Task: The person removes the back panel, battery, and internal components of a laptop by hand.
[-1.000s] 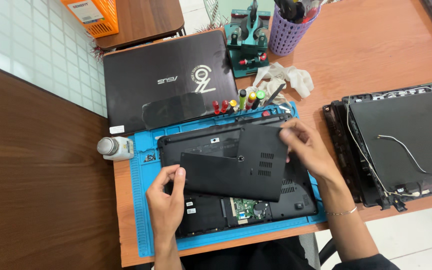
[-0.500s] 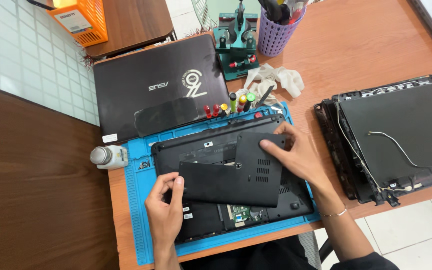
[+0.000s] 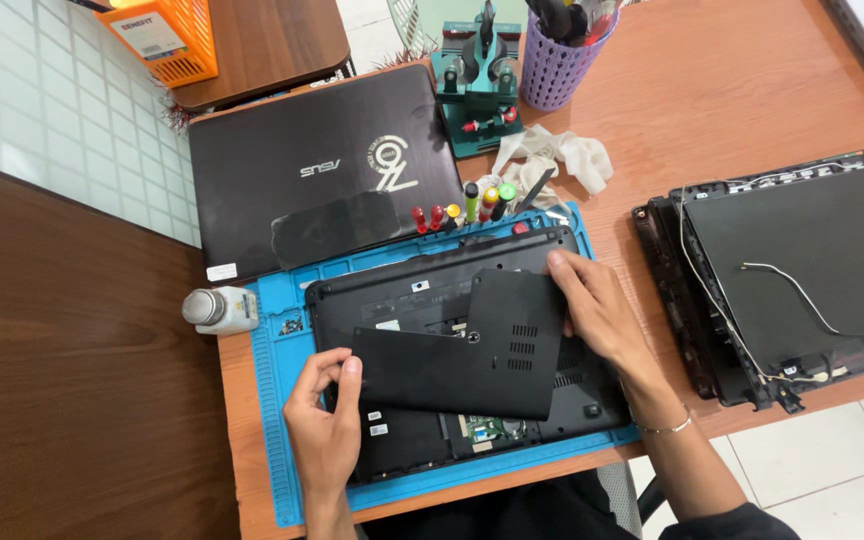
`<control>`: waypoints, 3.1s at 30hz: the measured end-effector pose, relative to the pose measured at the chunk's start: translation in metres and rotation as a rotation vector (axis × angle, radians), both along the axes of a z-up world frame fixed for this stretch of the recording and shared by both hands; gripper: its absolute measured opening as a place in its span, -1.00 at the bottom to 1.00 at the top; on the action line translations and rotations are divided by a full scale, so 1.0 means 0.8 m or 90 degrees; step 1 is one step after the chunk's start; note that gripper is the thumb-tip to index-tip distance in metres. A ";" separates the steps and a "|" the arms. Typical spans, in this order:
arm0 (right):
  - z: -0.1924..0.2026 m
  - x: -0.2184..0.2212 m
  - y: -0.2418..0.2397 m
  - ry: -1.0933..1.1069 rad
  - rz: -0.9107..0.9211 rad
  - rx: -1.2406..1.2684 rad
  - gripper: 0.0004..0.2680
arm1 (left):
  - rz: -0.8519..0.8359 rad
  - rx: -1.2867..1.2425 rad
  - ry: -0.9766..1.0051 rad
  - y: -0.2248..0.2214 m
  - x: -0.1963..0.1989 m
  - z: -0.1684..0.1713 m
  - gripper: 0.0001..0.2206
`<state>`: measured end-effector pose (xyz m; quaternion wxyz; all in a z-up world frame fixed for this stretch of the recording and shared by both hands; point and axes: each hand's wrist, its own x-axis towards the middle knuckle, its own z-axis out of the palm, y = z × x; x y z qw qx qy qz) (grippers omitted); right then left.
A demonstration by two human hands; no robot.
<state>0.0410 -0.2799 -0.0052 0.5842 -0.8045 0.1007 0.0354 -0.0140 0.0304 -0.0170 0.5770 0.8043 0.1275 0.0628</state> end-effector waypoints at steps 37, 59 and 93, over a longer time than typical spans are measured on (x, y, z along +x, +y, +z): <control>-0.027 -0.044 -0.025 -0.125 -0.019 0.361 -0.60 | -0.005 0.046 -0.061 -0.004 0.004 0.000 -0.85; -0.037 -0.068 -0.033 -0.089 -0.091 0.684 -0.83 | -0.055 -0.240 -0.080 -0.018 0.003 -0.011 -0.90; 0.148 0.002 -0.280 -0.004 -0.107 -0.071 -0.65 | -0.287 -0.051 -0.128 -0.246 0.149 0.188 -0.79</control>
